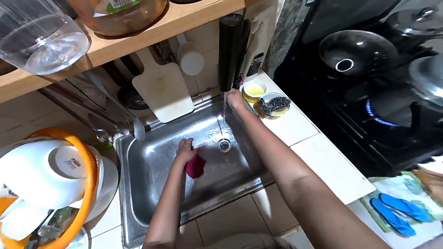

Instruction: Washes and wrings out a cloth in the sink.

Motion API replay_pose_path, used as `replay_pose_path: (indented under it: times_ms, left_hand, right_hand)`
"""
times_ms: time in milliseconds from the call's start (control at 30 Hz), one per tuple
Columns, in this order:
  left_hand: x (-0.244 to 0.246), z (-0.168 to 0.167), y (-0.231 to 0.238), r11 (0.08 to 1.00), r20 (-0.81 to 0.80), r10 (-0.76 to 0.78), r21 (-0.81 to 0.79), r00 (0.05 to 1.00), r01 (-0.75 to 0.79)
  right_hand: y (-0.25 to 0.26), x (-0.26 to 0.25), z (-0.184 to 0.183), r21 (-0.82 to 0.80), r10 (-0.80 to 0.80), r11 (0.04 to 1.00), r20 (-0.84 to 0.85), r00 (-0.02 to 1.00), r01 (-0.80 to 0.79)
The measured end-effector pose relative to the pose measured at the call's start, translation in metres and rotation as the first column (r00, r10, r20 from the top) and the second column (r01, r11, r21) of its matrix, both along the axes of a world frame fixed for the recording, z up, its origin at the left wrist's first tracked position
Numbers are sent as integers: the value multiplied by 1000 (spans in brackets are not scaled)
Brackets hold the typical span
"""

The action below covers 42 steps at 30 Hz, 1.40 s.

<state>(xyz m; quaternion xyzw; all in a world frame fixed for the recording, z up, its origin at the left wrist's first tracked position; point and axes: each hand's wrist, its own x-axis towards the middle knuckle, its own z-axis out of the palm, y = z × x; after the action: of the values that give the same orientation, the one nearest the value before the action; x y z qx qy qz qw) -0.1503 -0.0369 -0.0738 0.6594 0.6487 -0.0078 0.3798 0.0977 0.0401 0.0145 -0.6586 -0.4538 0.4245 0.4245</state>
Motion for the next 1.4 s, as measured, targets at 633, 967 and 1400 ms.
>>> replay_pose_path:
  times_ms: [633,967,1400]
  left_hand:
    - [-82,42,-112,988,73,152,-24,986,-150]
    - [-77,38,-121,999,67,25,-43,997,-22]
    - [-67,115,-126,957,953,-273,255,-133,-136]
  right_hand:
    - [-60,-20,-146,-606,666,730,524,531,-316]
    - [-82,15,-133,-740,791,563,351,502,-368]
    - [-183,34,55,610,796,523,-100,597,-595]
